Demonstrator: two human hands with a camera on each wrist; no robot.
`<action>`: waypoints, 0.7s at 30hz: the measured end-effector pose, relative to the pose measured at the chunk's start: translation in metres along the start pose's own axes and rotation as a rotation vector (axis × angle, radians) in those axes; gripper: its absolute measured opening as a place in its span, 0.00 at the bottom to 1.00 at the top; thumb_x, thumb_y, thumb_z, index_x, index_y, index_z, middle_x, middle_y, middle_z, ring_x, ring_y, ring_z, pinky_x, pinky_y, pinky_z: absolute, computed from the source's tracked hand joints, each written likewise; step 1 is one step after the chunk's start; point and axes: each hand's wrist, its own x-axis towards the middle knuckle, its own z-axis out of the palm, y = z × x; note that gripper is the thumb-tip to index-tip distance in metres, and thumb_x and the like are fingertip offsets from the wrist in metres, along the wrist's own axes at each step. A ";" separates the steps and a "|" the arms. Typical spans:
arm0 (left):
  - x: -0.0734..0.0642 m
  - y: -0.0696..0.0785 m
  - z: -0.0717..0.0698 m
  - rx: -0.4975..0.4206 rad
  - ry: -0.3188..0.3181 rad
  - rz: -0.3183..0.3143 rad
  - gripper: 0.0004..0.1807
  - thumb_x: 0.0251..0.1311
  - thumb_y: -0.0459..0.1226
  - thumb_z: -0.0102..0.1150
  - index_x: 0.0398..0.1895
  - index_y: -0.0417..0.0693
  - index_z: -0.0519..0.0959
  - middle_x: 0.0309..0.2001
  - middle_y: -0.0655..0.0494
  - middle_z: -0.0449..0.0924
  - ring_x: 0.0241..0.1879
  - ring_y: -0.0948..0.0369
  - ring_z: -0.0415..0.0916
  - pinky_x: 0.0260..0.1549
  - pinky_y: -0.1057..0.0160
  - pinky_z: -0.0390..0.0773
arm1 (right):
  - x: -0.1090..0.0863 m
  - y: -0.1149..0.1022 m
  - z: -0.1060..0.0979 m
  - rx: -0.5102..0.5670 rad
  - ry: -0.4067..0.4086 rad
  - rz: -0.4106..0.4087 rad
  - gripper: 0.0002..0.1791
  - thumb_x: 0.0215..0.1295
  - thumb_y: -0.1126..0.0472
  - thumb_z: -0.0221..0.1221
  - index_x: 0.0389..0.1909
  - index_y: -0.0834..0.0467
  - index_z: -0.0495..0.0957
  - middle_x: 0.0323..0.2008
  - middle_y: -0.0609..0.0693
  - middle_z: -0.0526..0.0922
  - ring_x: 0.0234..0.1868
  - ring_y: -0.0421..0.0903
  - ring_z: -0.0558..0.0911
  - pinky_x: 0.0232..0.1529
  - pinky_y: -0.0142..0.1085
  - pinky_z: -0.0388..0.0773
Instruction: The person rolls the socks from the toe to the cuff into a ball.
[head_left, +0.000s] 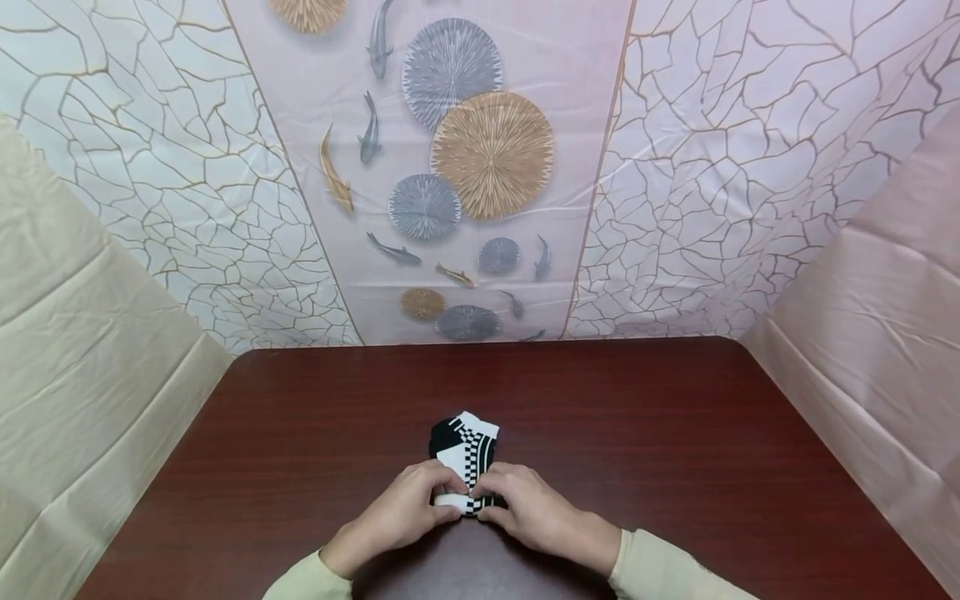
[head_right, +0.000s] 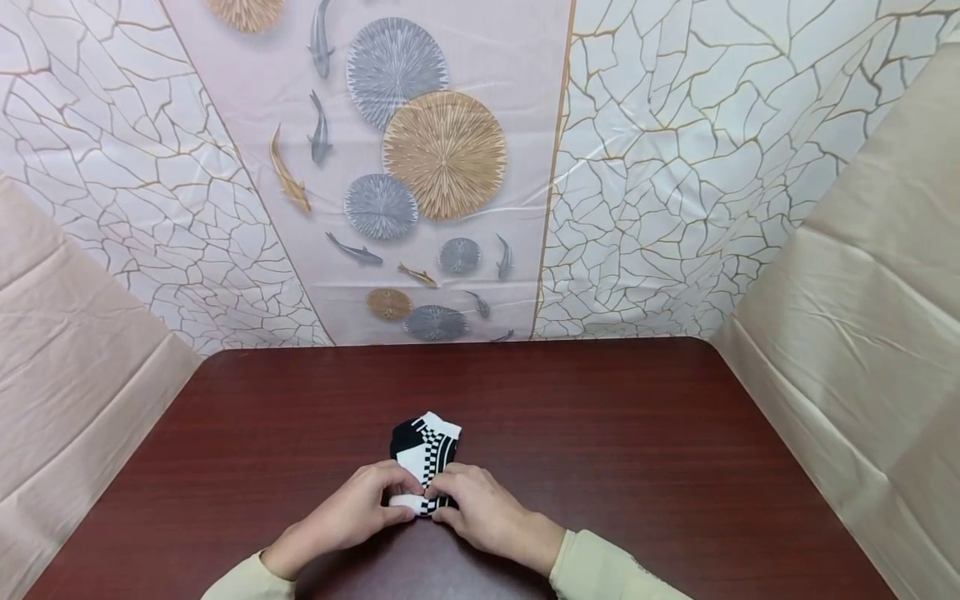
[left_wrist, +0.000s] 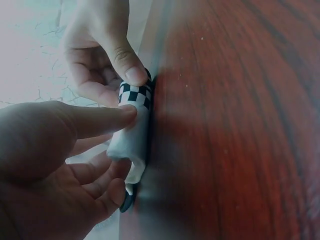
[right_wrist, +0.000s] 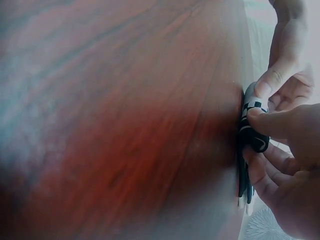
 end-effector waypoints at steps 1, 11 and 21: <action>0.000 0.000 0.000 0.012 0.007 0.008 0.11 0.50 0.31 0.75 0.35 0.54 0.84 0.33 0.67 0.76 0.34 0.69 0.73 0.35 0.67 0.74 | 0.000 0.000 0.000 0.001 -0.001 0.000 0.10 0.57 0.64 0.72 0.38 0.54 0.83 0.39 0.43 0.83 0.41 0.36 0.80 0.43 0.32 0.78; 0.000 0.001 0.003 0.081 0.008 0.034 0.15 0.47 0.30 0.77 0.36 0.56 0.83 0.37 0.67 0.76 0.38 0.67 0.72 0.39 0.64 0.74 | -0.001 0.001 -0.002 -0.011 -0.011 0.002 0.10 0.59 0.64 0.70 0.42 0.55 0.86 0.41 0.43 0.85 0.44 0.37 0.82 0.45 0.33 0.79; 0.002 0.001 0.000 0.078 -0.030 0.042 0.09 0.55 0.31 0.71 0.37 0.54 0.86 0.36 0.68 0.80 0.39 0.70 0.75 0.41 0.65 0.76 | -0.003 0.002 -0.002 -0.012 -0.010 0.020 0.11 0.60 0.63 0.70 0.43 0.54 0.86 0.40 0.43 0.84 0.42 0.36 0.81 0.43 0.32 0.79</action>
